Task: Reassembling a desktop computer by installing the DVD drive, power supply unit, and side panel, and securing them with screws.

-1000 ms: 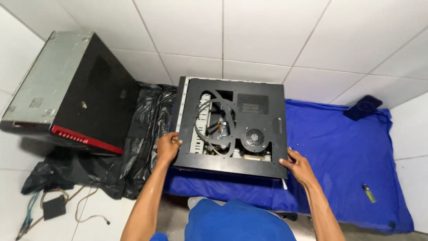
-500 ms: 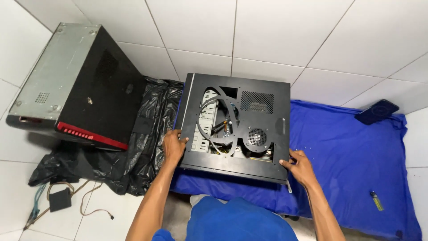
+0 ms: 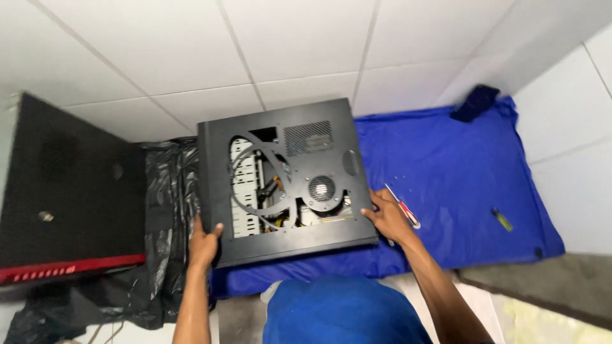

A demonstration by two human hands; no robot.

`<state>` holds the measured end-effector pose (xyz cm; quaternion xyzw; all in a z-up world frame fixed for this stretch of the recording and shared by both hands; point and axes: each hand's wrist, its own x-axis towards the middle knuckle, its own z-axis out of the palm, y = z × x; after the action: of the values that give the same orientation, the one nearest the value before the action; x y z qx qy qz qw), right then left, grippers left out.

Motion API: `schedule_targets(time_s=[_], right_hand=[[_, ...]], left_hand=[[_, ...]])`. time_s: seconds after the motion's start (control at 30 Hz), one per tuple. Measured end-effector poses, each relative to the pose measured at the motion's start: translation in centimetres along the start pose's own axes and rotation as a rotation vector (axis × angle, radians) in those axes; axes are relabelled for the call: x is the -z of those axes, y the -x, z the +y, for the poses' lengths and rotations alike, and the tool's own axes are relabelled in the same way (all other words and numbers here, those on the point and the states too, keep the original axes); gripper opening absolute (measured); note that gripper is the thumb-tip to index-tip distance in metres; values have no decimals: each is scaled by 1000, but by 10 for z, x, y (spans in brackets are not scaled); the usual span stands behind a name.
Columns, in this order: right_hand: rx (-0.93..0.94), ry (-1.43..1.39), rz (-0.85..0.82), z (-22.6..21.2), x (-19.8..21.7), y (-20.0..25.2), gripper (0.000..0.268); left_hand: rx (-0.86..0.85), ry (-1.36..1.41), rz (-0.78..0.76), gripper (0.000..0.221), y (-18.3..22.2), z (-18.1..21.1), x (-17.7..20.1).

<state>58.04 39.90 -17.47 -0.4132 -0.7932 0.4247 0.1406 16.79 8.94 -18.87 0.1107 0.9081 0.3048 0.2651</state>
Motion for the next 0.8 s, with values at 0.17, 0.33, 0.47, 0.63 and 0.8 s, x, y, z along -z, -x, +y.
schedule_targets(time_s=[0.17, 0.33, 0.47, 0.63, 0.8], right_hand=[[29, -189, 12, 14, -11, 10, 55], [-105, -205, -163, 37, 25, 14, 48], [-124, 237, 255, 124, 28, 17, 37], [-247, 431, 47, 168, 17, 22, 65], [-265, 422, -47, 187, 28, 13, 51]], left_hand=[[-46, -74, 67, 73, 11, 9, 12], [10, 28, 32, 73, 39, 49, 23], [-44, -196, 116, 76, 37, 34, 5], [166, -457, 337, 124, 63, 50, -38], [47, -510, 539, 89, 59, 45, -47]])
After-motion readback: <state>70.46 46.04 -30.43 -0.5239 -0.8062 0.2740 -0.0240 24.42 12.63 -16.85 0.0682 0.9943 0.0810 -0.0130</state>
